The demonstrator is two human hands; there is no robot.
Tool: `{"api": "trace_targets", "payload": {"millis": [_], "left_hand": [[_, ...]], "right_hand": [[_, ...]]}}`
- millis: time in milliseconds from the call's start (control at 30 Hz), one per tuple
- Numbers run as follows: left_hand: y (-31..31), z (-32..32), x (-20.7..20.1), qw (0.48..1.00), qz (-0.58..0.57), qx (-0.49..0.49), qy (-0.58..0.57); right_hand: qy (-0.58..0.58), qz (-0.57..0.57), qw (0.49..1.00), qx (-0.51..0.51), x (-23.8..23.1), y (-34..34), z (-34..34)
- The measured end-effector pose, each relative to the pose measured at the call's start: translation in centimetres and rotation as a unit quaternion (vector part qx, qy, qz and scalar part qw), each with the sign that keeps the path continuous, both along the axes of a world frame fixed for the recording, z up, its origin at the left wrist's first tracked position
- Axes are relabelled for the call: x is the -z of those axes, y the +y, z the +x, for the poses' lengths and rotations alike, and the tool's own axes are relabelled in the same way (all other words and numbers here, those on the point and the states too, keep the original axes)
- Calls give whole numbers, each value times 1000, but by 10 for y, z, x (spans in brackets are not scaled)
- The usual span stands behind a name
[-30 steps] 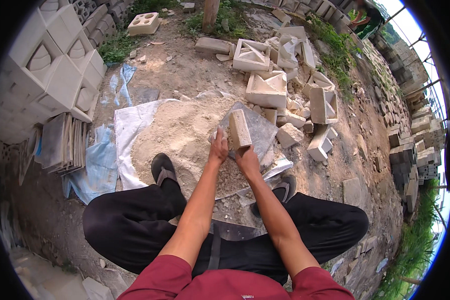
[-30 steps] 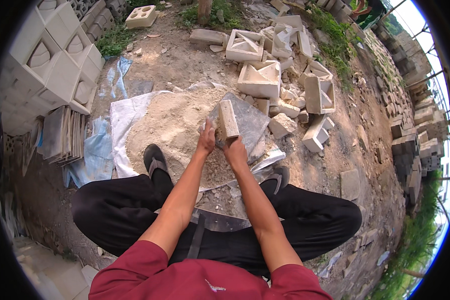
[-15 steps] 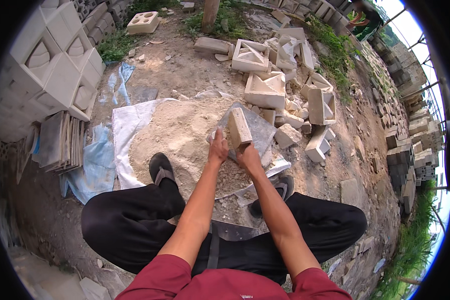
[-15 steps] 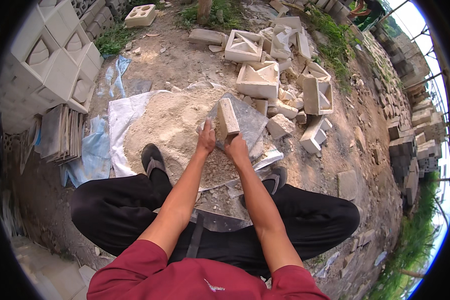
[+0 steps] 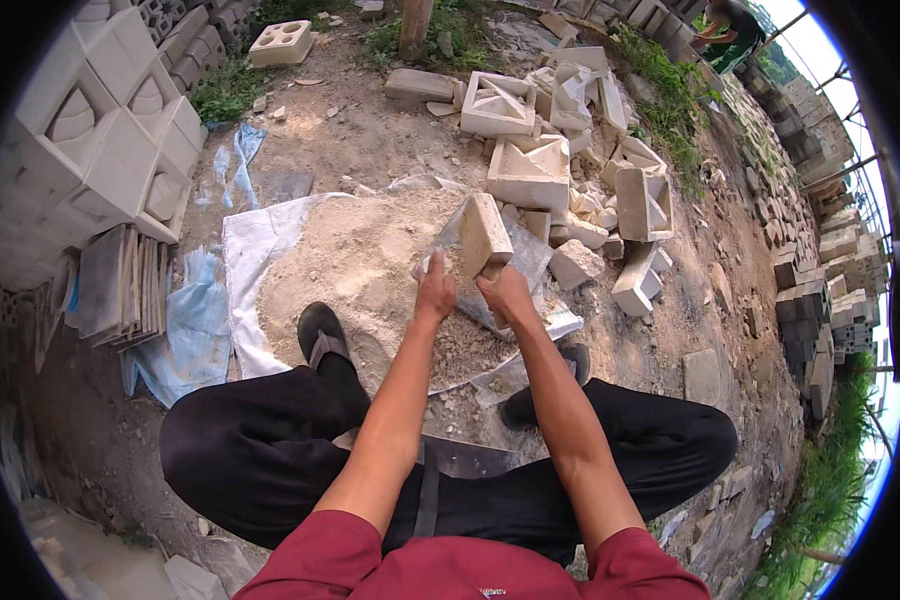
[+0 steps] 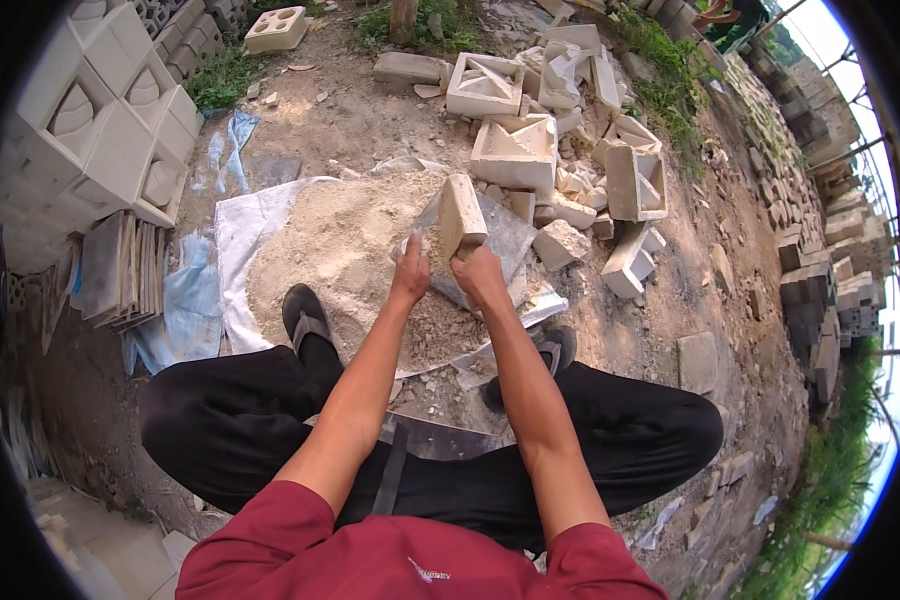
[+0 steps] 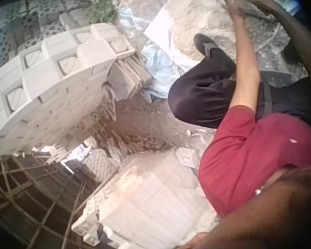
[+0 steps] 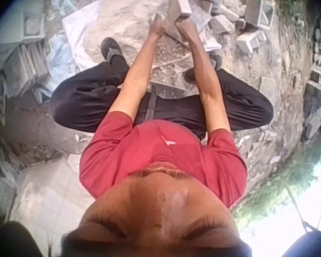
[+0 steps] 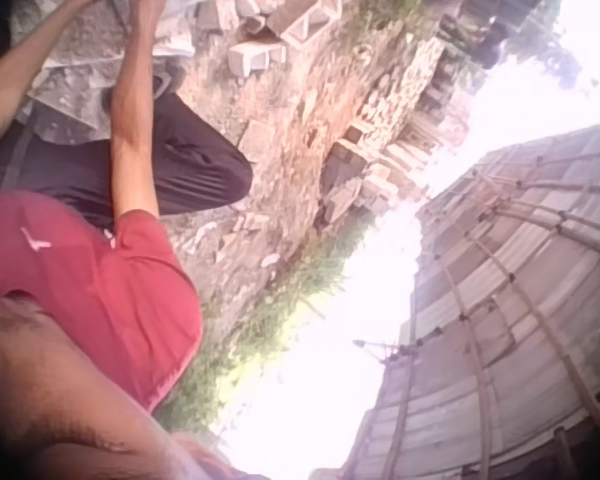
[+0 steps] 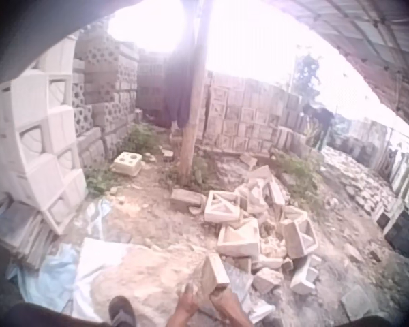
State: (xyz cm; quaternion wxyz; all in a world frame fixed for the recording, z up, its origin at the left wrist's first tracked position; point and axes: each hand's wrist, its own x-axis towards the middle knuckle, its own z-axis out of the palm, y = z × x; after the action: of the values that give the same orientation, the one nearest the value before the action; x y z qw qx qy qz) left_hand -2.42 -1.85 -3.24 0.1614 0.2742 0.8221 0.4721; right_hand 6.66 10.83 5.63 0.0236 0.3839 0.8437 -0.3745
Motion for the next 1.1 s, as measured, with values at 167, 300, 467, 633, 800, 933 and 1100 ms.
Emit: {"api": "trace_targets", "payload": {"millis": [167, 300, 467, 633, 800, 933, 1100], "left_hand": [[1, 3, 0, 1000, -3, 1, -4], [11, 13, -1, 1000, 0, 2, 1], [1, -3, 11, 1000, -6, -5, 2], [8, 2, 7, 1000, -16, -6, 11], [-2, 3, 2, 997, -57, -23, 44], [3, 8, -17, 994, -91, -30, 58], [-15, -1, -20, 979, -119, -100, 130]], "right_hand": [[-26, 54, 996, 67, 19, -27, 21], [-47, 38, 998, -6, 19, 10, 19], [35, 24, 996, 73, 4, -19, 15], [-12, 52, 997, 50, 25, -16, 30], [-2, 30, 999, 45, 0, -19, 8], [24, 56, 994, 89, 25, -30, 31], [11, 45, 997, 64, 30, -20, 36]]}}
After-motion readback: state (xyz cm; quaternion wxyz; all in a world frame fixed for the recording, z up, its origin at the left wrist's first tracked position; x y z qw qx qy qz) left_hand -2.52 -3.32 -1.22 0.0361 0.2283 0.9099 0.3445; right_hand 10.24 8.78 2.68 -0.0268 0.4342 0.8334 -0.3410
